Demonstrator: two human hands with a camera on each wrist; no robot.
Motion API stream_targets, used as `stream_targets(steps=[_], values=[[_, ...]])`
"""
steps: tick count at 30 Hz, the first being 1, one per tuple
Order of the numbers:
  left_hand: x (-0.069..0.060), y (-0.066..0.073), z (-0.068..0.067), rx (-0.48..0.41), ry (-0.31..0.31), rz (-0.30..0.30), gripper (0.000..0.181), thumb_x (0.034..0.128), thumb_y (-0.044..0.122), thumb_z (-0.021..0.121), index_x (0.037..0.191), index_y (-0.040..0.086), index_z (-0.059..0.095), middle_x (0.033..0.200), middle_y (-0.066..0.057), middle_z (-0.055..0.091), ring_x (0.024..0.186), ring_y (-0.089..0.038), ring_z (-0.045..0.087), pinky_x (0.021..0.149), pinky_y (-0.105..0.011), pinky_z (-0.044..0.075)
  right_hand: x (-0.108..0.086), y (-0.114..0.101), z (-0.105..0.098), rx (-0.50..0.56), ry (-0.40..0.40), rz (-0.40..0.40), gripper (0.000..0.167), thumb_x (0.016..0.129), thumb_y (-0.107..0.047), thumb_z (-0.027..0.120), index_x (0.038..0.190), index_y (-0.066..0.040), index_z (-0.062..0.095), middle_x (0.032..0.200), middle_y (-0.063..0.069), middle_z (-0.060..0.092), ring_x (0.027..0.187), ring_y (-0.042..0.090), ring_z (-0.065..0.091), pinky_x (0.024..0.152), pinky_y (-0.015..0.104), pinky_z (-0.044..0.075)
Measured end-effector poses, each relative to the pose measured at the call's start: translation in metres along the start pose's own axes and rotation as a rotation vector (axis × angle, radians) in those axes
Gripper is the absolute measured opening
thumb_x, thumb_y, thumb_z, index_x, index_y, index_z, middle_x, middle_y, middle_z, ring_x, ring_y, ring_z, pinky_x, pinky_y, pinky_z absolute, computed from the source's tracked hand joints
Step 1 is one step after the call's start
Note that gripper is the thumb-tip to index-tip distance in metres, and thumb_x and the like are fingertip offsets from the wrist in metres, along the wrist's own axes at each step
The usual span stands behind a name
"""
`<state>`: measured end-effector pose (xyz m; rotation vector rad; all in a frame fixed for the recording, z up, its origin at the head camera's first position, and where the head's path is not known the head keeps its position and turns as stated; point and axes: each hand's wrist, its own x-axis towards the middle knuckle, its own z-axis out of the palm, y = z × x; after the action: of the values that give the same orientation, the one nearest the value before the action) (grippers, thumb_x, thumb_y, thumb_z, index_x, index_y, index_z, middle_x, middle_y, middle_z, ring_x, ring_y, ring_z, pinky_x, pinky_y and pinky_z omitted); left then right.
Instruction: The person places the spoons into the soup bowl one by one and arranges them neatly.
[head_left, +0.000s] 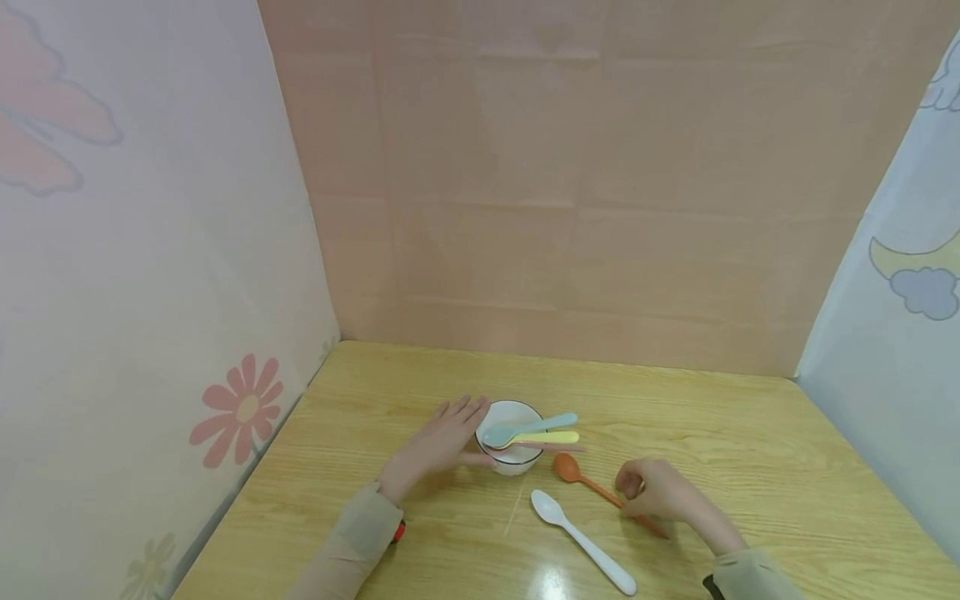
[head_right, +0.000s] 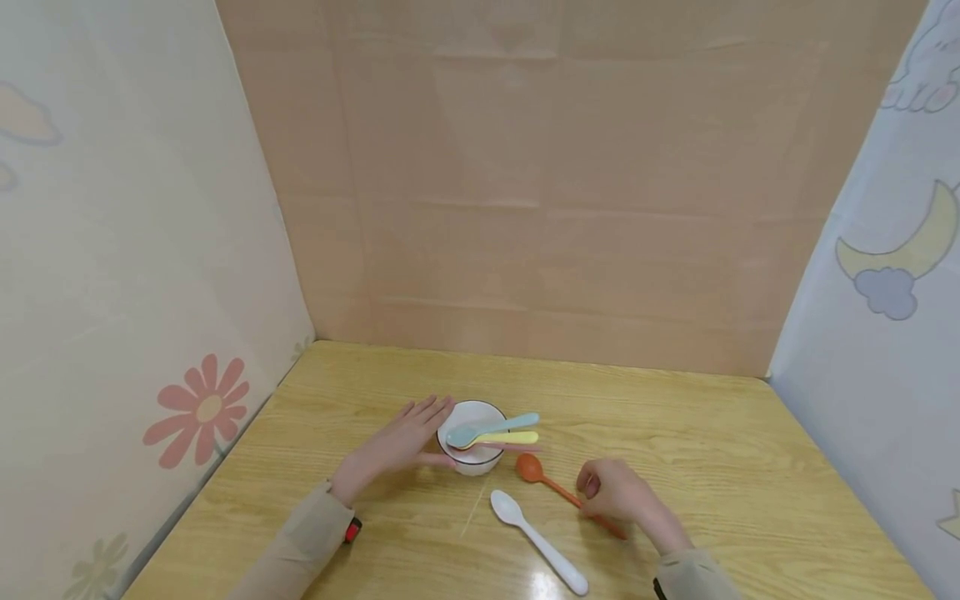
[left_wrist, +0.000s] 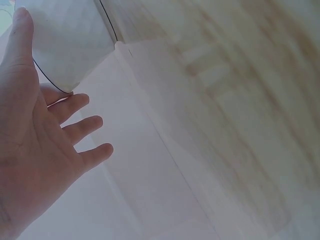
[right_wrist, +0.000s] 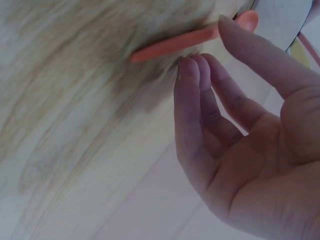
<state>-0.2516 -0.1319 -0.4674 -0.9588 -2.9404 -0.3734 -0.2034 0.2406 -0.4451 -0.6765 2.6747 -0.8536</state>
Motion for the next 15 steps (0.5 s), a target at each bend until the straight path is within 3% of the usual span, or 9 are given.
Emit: stream_targets(steps=[15], values=[[0.002, -0.0016, 0.003, 0.015, 0.007, -0.008, 0.1, 0.0855, 0.07, 0.057, 0.158, 0.007, 0.025, 0.164, -0.01, 0.029, 0.152, -0.037, 0.027, 0.12, -0.06, 0.027, 0.0015, 0.0032, 0.0046, 0.013, 0.003, 0.009, 0.023, 0.073, -0.001, 0.08, 0.091, -0.001, 0.065, 0.081, 0.004, 0.063, 0.072, 0.003, 0.053, 0.061, 0.017, 0.047]])
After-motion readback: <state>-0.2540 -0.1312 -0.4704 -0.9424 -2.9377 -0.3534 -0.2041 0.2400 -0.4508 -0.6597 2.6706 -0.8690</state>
